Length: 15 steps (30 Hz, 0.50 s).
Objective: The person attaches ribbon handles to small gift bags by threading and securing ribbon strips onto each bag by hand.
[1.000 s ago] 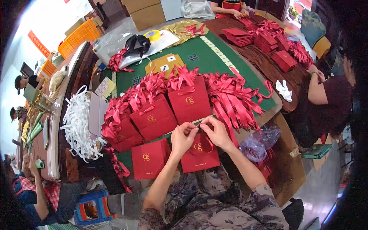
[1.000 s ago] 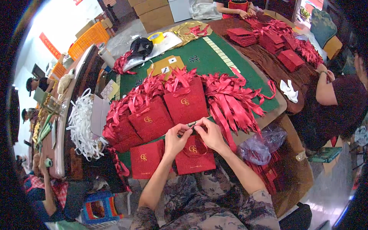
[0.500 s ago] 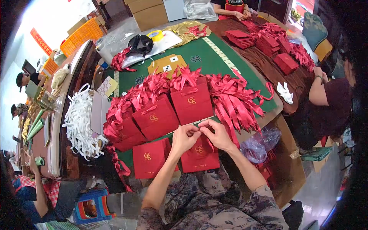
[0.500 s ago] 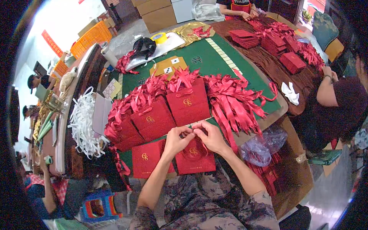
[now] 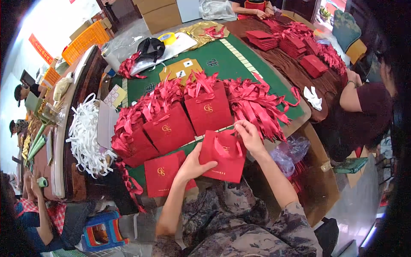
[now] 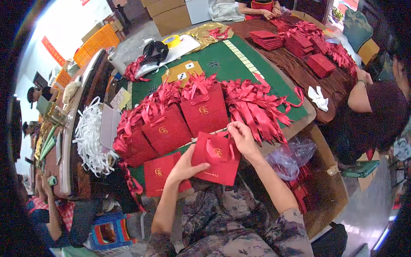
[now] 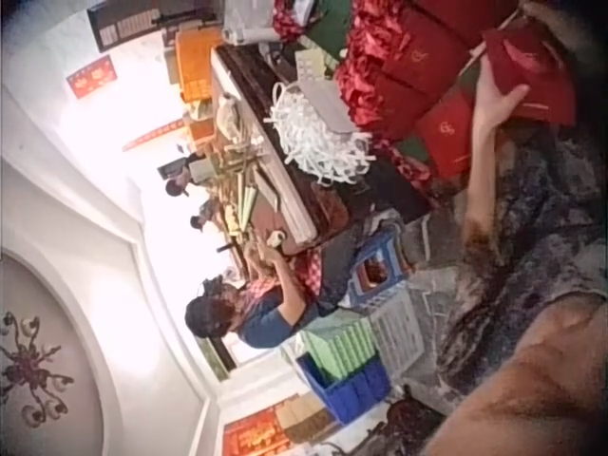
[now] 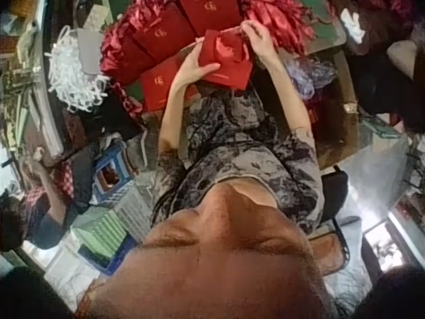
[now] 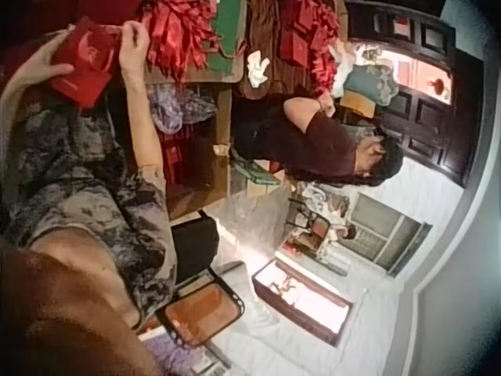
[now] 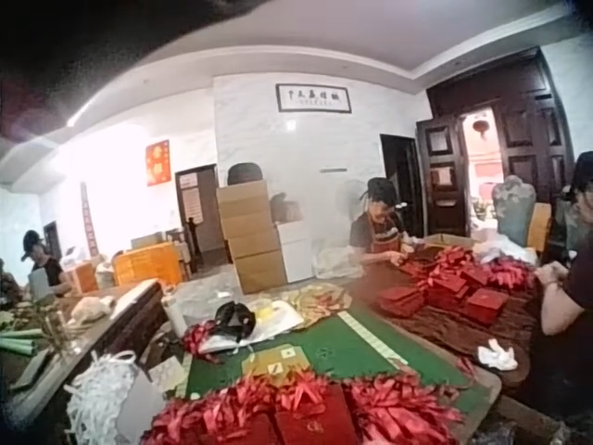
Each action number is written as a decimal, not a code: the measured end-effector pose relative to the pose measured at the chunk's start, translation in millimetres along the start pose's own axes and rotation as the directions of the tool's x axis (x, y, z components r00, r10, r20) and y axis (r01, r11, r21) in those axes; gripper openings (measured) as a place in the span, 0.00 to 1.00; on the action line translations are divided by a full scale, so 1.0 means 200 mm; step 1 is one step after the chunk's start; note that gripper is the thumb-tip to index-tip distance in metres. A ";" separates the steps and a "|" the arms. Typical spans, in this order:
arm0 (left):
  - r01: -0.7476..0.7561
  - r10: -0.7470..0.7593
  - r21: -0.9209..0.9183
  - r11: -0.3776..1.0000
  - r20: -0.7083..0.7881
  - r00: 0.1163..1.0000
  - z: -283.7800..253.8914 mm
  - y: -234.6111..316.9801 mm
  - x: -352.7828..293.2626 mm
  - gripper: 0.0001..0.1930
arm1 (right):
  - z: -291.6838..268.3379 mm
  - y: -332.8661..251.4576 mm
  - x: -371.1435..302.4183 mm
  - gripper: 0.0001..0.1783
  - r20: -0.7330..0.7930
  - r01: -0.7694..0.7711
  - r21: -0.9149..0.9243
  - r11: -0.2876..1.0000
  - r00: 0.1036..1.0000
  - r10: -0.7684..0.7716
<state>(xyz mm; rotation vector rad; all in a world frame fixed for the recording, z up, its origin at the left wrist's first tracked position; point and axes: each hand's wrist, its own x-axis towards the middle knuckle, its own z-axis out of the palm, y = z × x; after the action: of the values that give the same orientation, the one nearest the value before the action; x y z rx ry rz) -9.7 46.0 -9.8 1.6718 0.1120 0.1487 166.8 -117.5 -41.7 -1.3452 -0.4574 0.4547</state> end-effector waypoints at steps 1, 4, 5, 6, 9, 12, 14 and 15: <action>0.017 -0.017 0.078 0.997 -0.009 1.000 0.01 0.01 -0.01 0.39 | -0.01 0.01 0.01 0.07 0.000 0.001 0.000 1.000 1.000 -0.001; 0.073 -0.071 0.078 0.994 -0.027 0.997 0.05 0.00 -0.10 0.41 | -0.03 0.02 0.10 0.07 0.039 -0.083 -0.052 0.995 0.996 0.085; 0.074 -0.070 0.142 0.987 -0.029 0.997 0.09 0.00 -0.14 0.40 | -0.04 0.01 0.14 0.07 -0.014 -0.062 -0.074 0.995 0.998 0.061; 0.078 -0.072 0.207 0.975 -0.034 0.997 0.11 0.00 -0.17 0.39 | -0.04 -0.01 0.18 0.07 -0.064 -0.045 -0.095 0.994 0.997 0.039; 0.081 -0.070 0.128 0.988 -0.087 0.994 0.13 0.03 -0.22 0.37 | 0.01 -0.03 0.23 0.08 -0.041 -0.033 -0.051 0.998 0.999 0.031; 0.039 -0.025 0.101 0.994 -0.137 0.990 0.15 0.01 -0.26 0.33 | 0.02 -0.01 0.24 0.08 -0.002 -0.020 -0.037 0.999 1.000 0.020; -0.025 0.037 0.077 0.997 -0.168 0.985 0.16 -0.02 -0.27 0.30 | 0.02 0.03 0.25 0.10 -0.018 0.018 -0.070 0.997 1.000 -0.019; 0.000 0.014 0.071 0.997 -0.191 0.981 0.15 -0.03 -0.27 0.29 | 0.02 0.04 0.24 0.10 -0.021 0.019 -0.071 0.997 1.000 -0.020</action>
<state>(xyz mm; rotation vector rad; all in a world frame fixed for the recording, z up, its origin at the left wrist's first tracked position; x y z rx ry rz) -57.1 8.9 -20.2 1.7258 0.2591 0.3144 204.0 -86.7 -45.8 -1.4118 -0.4724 0.4108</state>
